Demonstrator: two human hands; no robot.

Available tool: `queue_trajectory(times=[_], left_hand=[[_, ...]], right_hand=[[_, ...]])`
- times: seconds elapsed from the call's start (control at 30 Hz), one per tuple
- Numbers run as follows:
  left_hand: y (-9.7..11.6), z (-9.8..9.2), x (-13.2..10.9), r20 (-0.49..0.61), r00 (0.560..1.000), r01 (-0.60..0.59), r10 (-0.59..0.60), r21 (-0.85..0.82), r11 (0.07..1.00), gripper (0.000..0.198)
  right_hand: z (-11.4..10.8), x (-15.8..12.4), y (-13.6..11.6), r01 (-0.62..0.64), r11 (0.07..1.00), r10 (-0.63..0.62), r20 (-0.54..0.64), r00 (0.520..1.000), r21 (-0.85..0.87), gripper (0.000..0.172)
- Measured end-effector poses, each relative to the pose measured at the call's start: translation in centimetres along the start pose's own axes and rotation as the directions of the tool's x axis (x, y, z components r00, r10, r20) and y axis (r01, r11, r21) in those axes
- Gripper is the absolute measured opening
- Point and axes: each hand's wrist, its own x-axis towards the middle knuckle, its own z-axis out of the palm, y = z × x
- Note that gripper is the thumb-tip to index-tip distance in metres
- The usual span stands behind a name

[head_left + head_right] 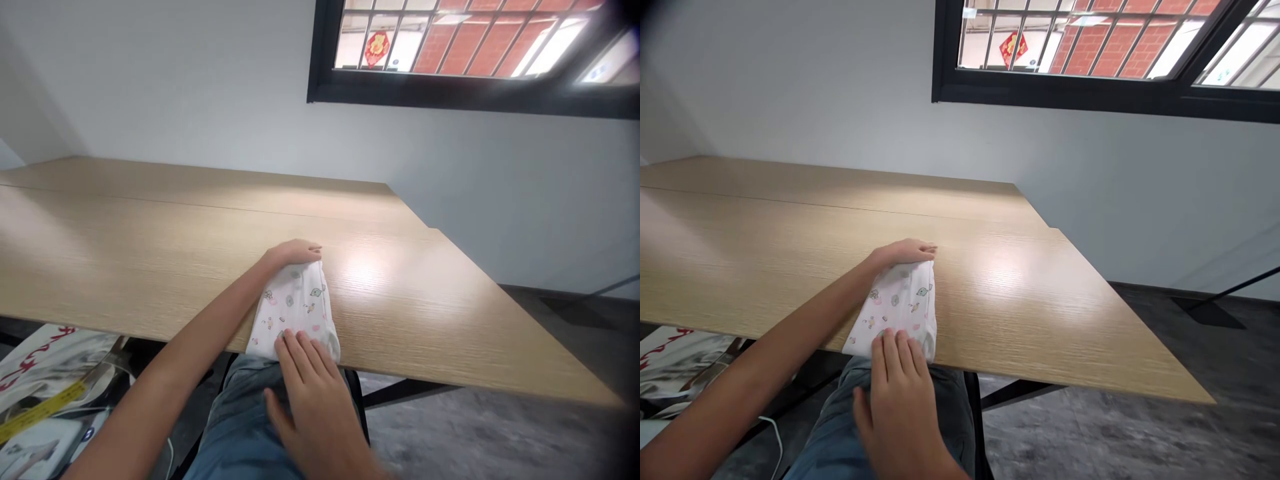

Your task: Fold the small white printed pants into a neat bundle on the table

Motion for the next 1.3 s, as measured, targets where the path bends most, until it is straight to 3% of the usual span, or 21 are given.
queue_trajectory(times=[0.1,0.17,0.23,0.27,0.37,0.43,0.53,0.63,0.7,0.77,0.8,0.83,0.9,0.93,1.0,1.03,1.2,1.3], left_hand=[[0.5,-1.4,-3.4,-0.149,0.986,-0.084,0.080,-0.015,0.996,0.041],[0.7,-1.5,-6.9,-0.223,0.967,-0.129,0.126,-0.002,0.992,0.038],[0.3,-0.8,-10.5,-0.228,0.962,-0.151,0.152,0.020,0.988,0.040],[-0.1,-0.3,-12.2,-0.215,0.963,-0.156,0.163,0.047,0.987,0.046],[-2.2,1.9,-16.2,-0.127,0.965,-0.197,0.231,0.231,0.953,0.090],[-3.5,3.3,-17.6,-0.071,0.958,-0.235,0.276,0.355,0.905,0.105],[-4.4,5.0,-18.5,-0.085,0.933,-0.270,0.350,0.478,0.835,0.092],[-4.3,5.8,-19.0,-0.165,0.858,-0.330,0.487,0.549,0.768,0.063],[-4.0,5.9,-19.4,-0.219,0.791,-0.397,0.571,0.527,0.752,0.048],[-3.7,6.0,-19.7,-0.264,0.760,-0.473,0.594,0.401,0.785,0.035],[-3.5,6.1,-19.8,-0.286,0.772,-0.497,0.568,0.284,0.820,0.029],[-3.3,6.2,-19.8,-0.317,0.811,-0.479,0.491,0.122,0.870,0.024],[-2.7,6.4,-19.4,-0.356,0.908,-0.316,0.223,-0.229,0.921,0.027],[-2.3,6.5,-19.0,-0.359,0.931,-0.208,0.070,-0.361,0.909,0.037],[-1.5,6.8,-17.7,-0.369,0.915,-0.043,-0.166,-0.497,0.867,0.049],[-1.2,6.8,-16.9,-0.384,0.894,0.001,-0.231,-0.514,0.858,0.050],[-0.3,6.6,-13.5,-0.404,0.818,0.153,-0.410,-0.534,0.832,0.036],[0.1,6.3,-13.1,-0.411,0.777,0.247,-0.478,-0.499,0.831,0.027]], right_hand=[[-2.3,2.6,2.1,-0.015,0.987,-0.003,0.110,0.994,0.161,0.036],[-3.3,4.1,4.2,0.009,0.989,-0.035,0.169,0.985,0.150,0.038],[-3.6,4.7,6.2,0.027,0.993,-0.055,0.249,0.967,0.117,0.048],[-3.5,4.7,7.2,0.038,0.993,-0.071,0.306,0.949,0.111,0.059],[-3.0,3.4,9.2,0.114,0.986,-0.158,0.447,0.880,0.124,0.097],[-2.4,2.3,9.8,0.157,0.979,-0.200,0.462,0.864,0.130,0.108],[-1.7,0.9,10.0,0.179,0.973,-0.220,0.368,0.903,0.143,0.092],[-1.6,0.1,9.5,0.175,0.959,-0.229,0.244,0.942,0.223,0.073],[-2.1,-0.3,9.0,0.152,0.942,-0.214,0.189,0.958,0.299,0.063],[-2.9,-0.5,8.4,0.123,0.916,-0.197,0.162,0.967,0.381,0.051],[-3.3,-0.6,8.2,0.096,0.901,-0.179,0.162,0.970,0.422,0.044],[-3.5,-0.6,8.0,0.046,0.887,-0.143,0.178,0.974,0.460,0.036],[-3.8,-0.5,7.6,-0.114,0.857,-0.004,0.228,0.974,0.502,0.017],[-3.7,-0.3,7.4,-0.206,0.843,0.088,0.250,0.964,0.497,0.014],[-3.2,0.4,7.2,-0.364,0.811,0.268,0.262,0.927,0.458,0.031],[-2.8,0.9,7.1,-0.425,0.793,0.347,0.250,0.904,0.435,0.037],[-1.3,3.1,7.7,-0.659,0.681,0.608,0.256,0.752,0.321,0.038],[-1.0,4.0,8.2,-0.704,0.656,0.648,0.274,0.710,0.273,0.030]])
